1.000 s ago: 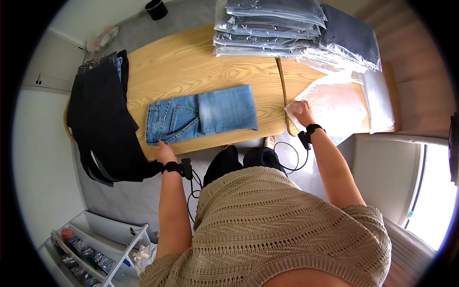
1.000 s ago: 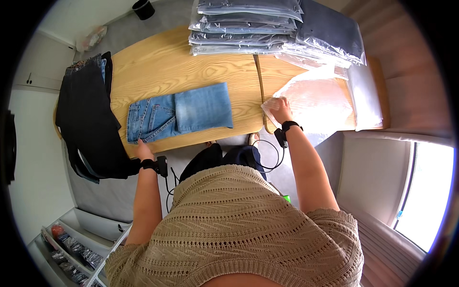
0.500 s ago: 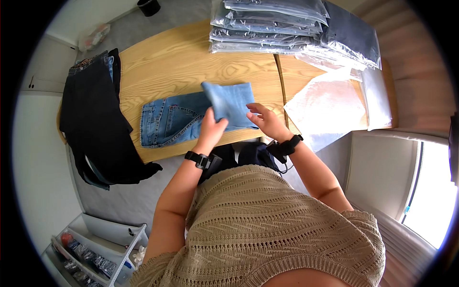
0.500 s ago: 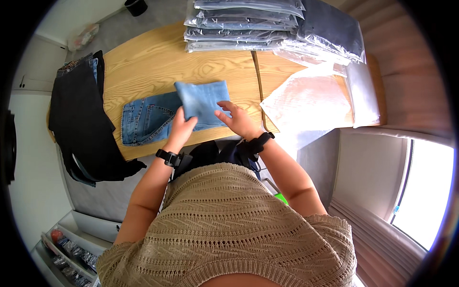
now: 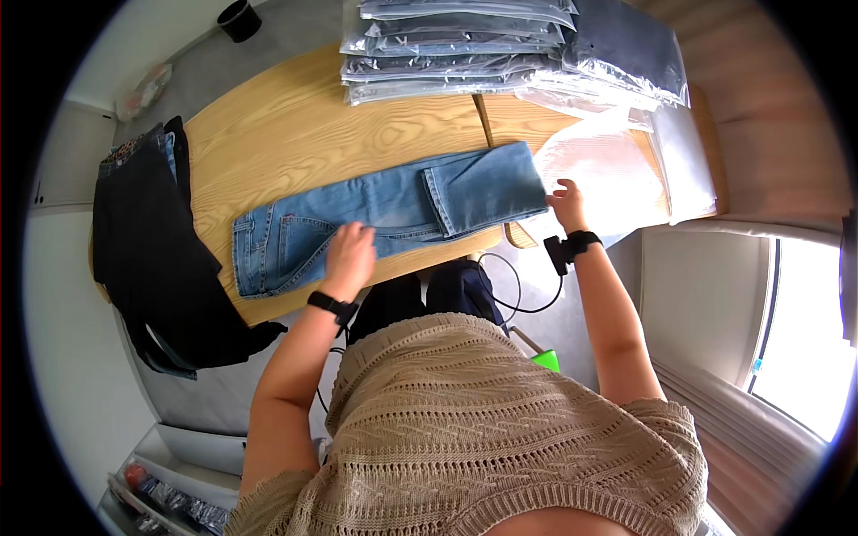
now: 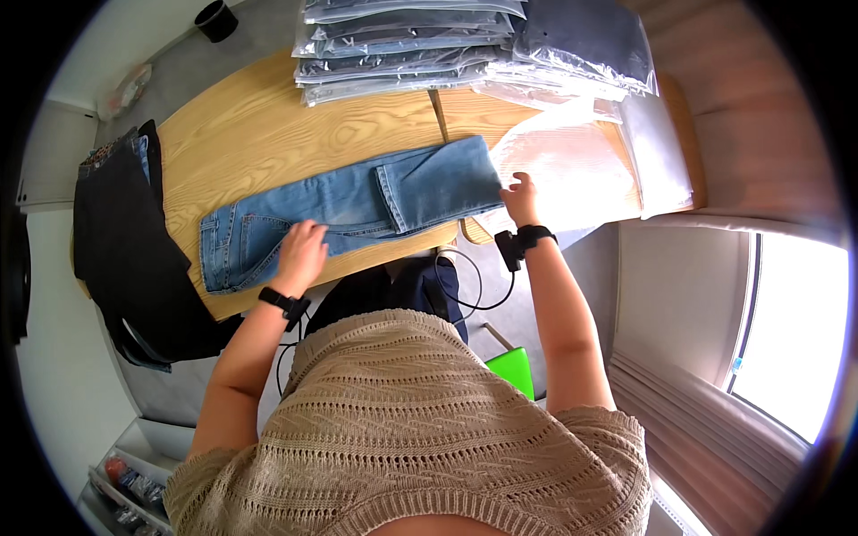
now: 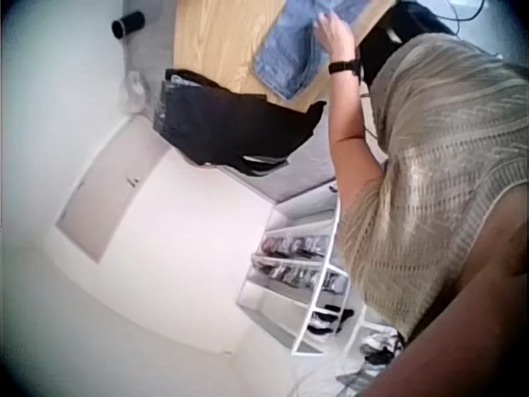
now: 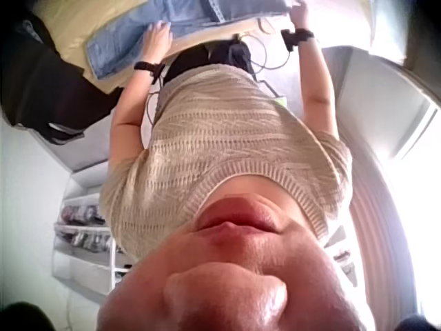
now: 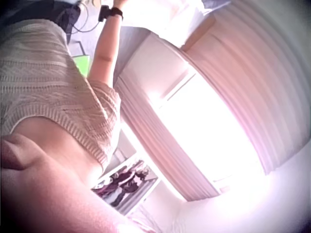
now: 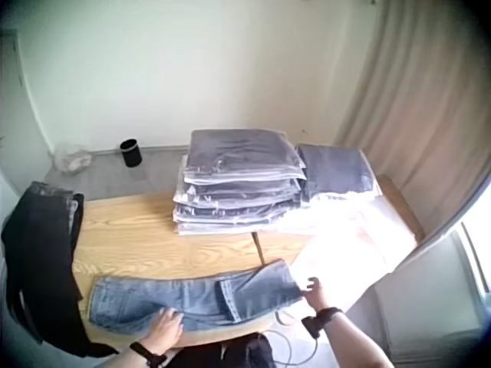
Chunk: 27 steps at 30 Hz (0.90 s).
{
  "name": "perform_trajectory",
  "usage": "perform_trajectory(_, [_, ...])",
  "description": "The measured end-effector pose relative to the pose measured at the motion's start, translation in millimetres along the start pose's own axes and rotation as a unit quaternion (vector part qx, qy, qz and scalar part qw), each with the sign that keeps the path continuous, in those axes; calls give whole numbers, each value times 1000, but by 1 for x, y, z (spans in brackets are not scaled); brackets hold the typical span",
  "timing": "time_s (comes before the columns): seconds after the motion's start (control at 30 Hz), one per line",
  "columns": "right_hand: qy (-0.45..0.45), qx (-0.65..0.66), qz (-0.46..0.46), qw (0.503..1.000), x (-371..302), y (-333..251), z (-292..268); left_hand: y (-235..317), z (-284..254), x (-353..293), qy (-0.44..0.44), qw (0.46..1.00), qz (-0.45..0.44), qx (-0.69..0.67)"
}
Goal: Folding blue jeans and black pants and placing them into clear plastic bags for packaging.
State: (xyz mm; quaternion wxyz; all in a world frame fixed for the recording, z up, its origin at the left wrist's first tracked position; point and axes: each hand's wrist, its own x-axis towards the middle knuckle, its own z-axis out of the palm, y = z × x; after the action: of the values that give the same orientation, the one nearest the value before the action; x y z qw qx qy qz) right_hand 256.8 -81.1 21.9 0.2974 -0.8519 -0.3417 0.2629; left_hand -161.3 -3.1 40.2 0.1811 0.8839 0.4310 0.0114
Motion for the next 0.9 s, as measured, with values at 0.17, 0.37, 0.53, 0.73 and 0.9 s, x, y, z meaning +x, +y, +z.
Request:
perform_trajectory(0.17, [-42,-100,-292,950,-52,-50,62,-44,25,-34,26,999,-20,35])
perform_trajectory(0.37, [-95,-326,-246,908,-94,-103,142,-43,41,-22,28,998,-50,-25])
perform_trajectory(0.53, [-118,-362,-198,903,-71,-101,167,-44,44,-22,15,997,-72,-32])
perform_trajectory(0.73, [-203,-176,-191,944,-63,-133,138,-50,48,-25,24,995,-65,-68])
perform_trajectory(0.9, [-327,-18,-174,929,-99,-186,164,-50,49,-26,28,995,-75,-66])
